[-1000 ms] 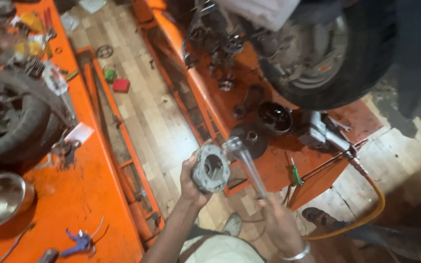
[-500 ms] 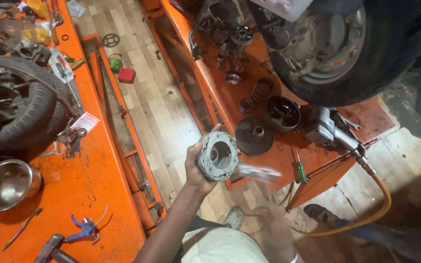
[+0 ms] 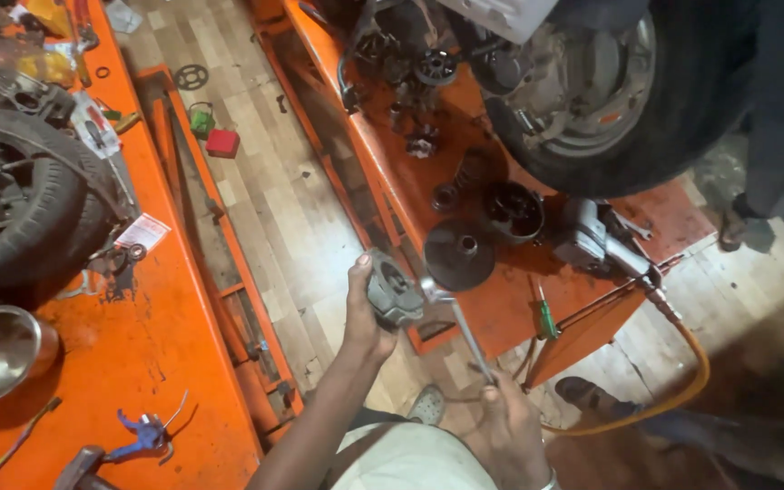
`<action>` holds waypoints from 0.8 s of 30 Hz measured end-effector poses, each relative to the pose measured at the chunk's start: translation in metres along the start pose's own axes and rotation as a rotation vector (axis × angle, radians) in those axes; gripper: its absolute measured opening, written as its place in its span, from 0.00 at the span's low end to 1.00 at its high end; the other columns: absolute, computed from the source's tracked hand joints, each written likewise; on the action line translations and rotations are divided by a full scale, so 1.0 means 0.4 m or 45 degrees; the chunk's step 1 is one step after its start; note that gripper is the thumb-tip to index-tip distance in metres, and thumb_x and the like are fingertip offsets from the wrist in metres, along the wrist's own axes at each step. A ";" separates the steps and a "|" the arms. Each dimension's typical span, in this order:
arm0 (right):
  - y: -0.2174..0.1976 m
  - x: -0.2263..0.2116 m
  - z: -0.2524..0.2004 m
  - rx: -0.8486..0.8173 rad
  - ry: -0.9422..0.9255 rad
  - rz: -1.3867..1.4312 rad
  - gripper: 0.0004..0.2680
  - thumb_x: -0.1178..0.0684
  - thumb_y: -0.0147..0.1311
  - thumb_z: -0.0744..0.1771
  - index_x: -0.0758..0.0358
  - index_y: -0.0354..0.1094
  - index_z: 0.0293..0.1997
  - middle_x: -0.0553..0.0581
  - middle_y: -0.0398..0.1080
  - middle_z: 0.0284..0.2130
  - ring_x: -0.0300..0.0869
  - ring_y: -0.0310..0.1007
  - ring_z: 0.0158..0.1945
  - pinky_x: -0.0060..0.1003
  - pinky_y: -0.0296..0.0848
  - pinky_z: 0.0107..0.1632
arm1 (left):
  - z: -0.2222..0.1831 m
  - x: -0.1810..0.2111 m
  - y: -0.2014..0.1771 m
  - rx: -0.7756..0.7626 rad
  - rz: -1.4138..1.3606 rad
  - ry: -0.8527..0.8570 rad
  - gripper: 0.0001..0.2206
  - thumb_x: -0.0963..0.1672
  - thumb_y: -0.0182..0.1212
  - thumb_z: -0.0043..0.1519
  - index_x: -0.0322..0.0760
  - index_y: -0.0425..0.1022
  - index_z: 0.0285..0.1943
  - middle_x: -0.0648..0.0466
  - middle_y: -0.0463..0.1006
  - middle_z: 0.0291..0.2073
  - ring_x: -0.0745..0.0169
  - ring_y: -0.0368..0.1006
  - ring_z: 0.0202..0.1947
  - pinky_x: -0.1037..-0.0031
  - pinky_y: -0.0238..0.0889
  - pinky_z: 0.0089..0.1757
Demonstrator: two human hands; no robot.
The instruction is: The person works on the rear wheel hub of a scooter raised on a workshop lift, handling the brake drum and hub, tightening components with a wrench, tapping parts with a hammer, gripping a part with pliers, and blowing debris off the assembly with an air hose.
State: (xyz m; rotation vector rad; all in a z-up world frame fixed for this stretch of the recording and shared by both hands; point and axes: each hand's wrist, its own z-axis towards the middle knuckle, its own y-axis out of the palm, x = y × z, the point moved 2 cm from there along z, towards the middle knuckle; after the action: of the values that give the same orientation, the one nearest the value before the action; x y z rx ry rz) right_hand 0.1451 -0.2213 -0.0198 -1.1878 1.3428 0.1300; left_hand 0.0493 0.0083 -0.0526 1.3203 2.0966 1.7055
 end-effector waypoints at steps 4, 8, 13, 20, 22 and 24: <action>-0.011 0.079 0.020 0.320 -0.843 0.102 0.14 0.57 0.44 0.72 0.72 0.62 0.66 0.81 0.71 0.52 0.67 0.70 0.56 0.54 0.66 0.54 | 0.040 -0.023 0.007 0.061 0.103 -0.051 0.22 0.59 0.63 0.63 0.46 0.66 0.52 0.53 0.73 0.36 0.55 0.76 0.35 0.56 0.73 0.37; -0.058 0.165 -0.011 0.311 -0.543 -0.236 0.16 0.58 0.51 0.67 0.57 0.68 0.63 0.62 0.77 0.39 0.49 0.80 0.42 0.41 0.78 0.43 | 0.035 -0.105 0.029 0.144 0.173 -0.358 0.23 0.59 0.61 0.55 0.50 0.64 0.50 0.52 0.74 0.34 0.54 0.77 0.33 0.45 0.78 0.36; -0.087 0.248 -0.016 0.480 -1.009 -0.587 0.13 0.60 0.61 0.66 0.45 0.71 0.53 0.52 0.74 0.29 0.40 0.75 0.29 0.35 0.72 0.29 | 0.044 -0.189 0.034 0.142 0.368 -0.414 0.27 0.59 0.61 0.56 0.47 0.66 0.56 0.52 0.74 0.35 0.56 0.77 0.32 0.49 0.78 0.35; -0.102 0.287 -0.008 0.639 -0.763 -0.724 0.20 0.64 0.54 0.64 0.51 0.69 0.63 0.56 0.69 0.31 0.49 0.73 0.30 0.43 0.70 0.29 | 0.042 -0.240 0.056 0.168 0.452 -0.357 0.28 0.60 0.60 0.57 0.46 0.68 0.60 0.54 0.76 0.37 0.62 0.76 0.32 0.66 0.72 0.29; -0.109 0.282 -0.012 0.609 -0.956 -0.595 0.19 0.64 0.55 0.66 0.47 0.69 0.63 0.53 0.67 0.28 0.46 0.72 0.29 0.42 0.69 0.28 | 0.058 -0.265 0.039 0.173 0.506 -0.326 0.28 0.60 0.60 0.59 0.46 0.70 0.62 0.56 0.74 0.35 0.66 0.71 0.28 0.70 0.65 0.24; -0.113 0.204 0.014 0.574 -0.799 -0.799 0.24 0.63 0.50 0.61 0.43 0.66 0.64 0.56 0.72 0.36 0.51 0.75 0.37 0.44 0.74 0.36 | 0.061 -0.258 0.040 0.107 0.619 -0.171 0.31 0.59 0.61 0.62 0.32 0.71 0.62 0.50 0.72 0.30 0.61 0.74 0.24 0.68 0.71 0.26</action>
State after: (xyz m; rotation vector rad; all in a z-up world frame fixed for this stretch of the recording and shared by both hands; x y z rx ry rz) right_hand 0.2048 -0.2816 -0.0592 -1.0076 0.3851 -0.2285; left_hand 0.1349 -0.0451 -0.0890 2.0396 1.8963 1.6332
